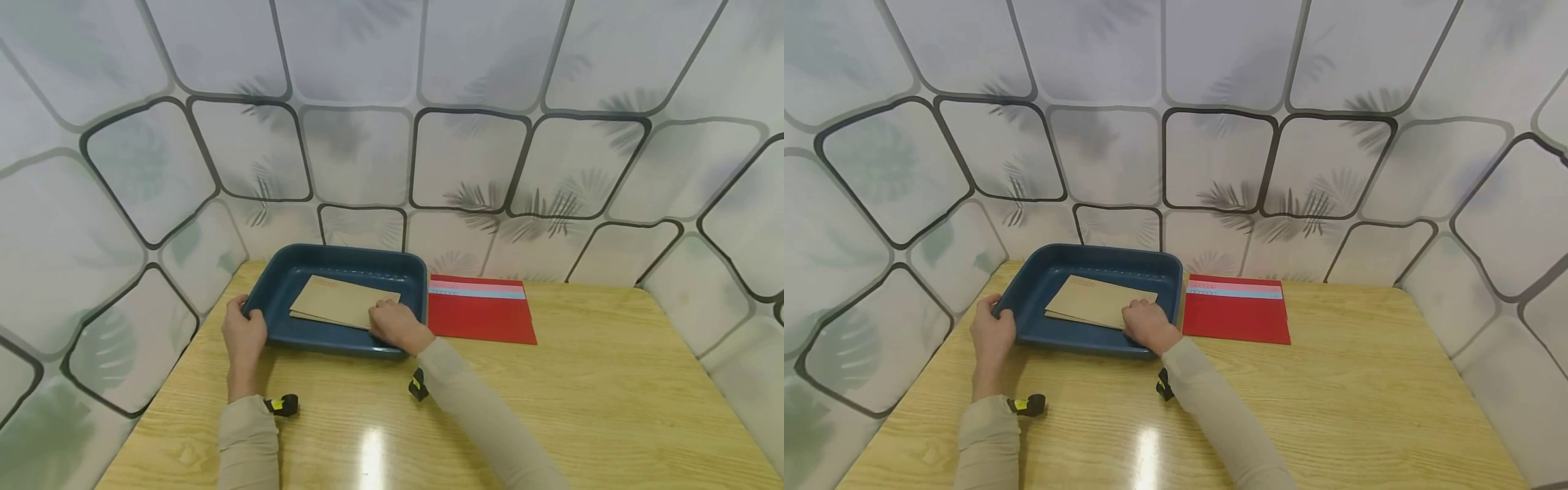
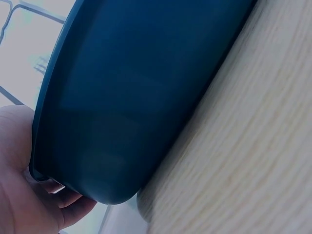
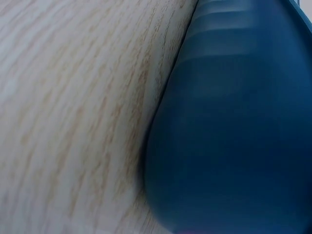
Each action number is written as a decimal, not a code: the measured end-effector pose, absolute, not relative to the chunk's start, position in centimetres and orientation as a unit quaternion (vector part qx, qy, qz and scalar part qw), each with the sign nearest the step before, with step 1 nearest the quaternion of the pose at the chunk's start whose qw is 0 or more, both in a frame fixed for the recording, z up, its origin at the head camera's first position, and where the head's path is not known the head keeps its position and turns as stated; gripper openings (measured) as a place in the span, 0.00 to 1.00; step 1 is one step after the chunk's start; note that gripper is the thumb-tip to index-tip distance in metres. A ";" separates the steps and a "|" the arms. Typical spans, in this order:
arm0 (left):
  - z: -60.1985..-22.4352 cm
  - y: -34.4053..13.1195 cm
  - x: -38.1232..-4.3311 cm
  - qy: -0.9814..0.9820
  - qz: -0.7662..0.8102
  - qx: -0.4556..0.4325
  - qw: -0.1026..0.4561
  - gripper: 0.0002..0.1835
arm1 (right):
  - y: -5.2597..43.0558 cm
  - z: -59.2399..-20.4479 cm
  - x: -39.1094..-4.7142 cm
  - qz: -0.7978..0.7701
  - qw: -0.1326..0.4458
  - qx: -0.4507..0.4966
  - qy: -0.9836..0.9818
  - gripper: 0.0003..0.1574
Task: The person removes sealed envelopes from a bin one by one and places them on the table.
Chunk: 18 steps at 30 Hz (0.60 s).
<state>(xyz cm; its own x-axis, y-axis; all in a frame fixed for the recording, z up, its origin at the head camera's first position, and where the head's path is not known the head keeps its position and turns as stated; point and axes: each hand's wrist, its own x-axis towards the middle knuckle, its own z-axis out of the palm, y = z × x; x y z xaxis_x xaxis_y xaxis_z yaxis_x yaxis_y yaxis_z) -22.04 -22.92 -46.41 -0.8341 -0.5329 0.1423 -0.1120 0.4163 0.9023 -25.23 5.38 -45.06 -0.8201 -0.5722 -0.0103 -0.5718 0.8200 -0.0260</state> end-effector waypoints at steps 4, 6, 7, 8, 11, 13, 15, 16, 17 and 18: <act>-46.3 -23.0 -22.0 -0.817 -0.502 0.197 0.206 0.24 | 5.4 -45.1 -25.4 -0.026 0.017 -0.300 0.954 0.10; -46.3 -23.0 -22.0 -0.816 -0.504 0.196 0.204 0.24 | 5.5 -45.2 -25.5 -0.036 0.027 -0.296 0.954 0.11; -46.3 -23.0 -21.9 -0.816 -0.505 0.196 0.202 0.25 | 5.5 -45.2 -25.6 -0.041 0.032 -0.294 0.954 0.12; -46.3 -23.0 -21.9 -0.815 -0.507 0.195 0.201 0.25 | 5.5 -45.2 -25.6 -0.046 0.034 -0.294 0.954 0.12; -46.2 -23.0 -21.9 -0.814 -0.509 0.194 0.199 0.25 | 5.6 -45.1 -25.6 -0.065 0.038 -0.295 0.953 0.16; -46.1 -23.0 -21.8 -0.814 -0.510 0.193 0.199 0.25 | 5.6 -45.0 -25.6 -0.073 0.039 -0.296 0.952 0.19; -46.1 -23.0 -21.8 -0.814 -0.510 0.193 0.200 0.25 | 5.6 -44.9 -25.5 -0.073 0.040 -0.296 0.951 0.20; -46.1 -23.0 -21.8 -0.814 -0.509 0.193 0.201 0.25 | 5.6 -44.9 -25.5 -0.067 0.039 -0.297 0.952 0.21; -46.1 -23.0 -21.8 -0.814 -0.510 0.194 0.201 0.25 | 5.6 -44.9 -25.5 -0.059 0.038 -0.299 0.952 0.21; -46.2 -23.0 -21.8 -0.813 -0.510 0.194 0.201 0.25 | 5.6 -44.9 -25.5 -0.048 0.037 -0.300 0.952 0.21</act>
